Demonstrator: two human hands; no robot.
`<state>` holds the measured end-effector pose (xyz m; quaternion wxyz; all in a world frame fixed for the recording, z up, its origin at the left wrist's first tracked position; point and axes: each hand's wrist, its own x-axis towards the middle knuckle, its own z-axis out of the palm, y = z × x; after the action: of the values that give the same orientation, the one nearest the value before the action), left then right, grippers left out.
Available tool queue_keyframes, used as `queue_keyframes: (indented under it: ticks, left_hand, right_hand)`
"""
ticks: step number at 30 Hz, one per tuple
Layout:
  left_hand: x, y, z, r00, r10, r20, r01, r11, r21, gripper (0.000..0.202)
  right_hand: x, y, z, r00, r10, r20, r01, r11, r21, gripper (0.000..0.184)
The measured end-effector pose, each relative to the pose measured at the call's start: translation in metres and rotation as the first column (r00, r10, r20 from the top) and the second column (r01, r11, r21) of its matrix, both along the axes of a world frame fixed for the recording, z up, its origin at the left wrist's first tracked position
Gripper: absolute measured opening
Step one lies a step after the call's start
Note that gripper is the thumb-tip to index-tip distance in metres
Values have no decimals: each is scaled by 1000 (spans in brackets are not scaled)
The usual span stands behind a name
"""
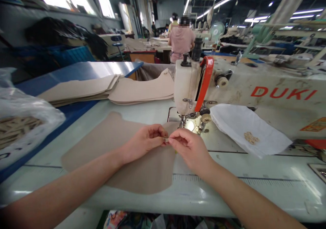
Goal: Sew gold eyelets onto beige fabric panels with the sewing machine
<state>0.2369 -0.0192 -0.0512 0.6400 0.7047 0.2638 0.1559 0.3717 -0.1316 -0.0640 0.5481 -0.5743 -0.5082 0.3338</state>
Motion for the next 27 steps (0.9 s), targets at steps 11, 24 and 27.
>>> queue_keyframes:
  ticks: [11,24,27]
  left_hand:
    - [3,0,1,979,145,146,-132,987,-93,14]
    - [1,-4,-7,965,148,215,-172,980,99,15]
    - [-2,-3,-9,970,140,199,-179,964,195,13]
  right_hand:
    - [-5,9,-6,986,-166,-35,169,977,133,8]
    - [-7,12,-6,986,-155,-66,162,981,108,7]
    - [-7,10,-5,982,-115,-152,129,988,86,3]
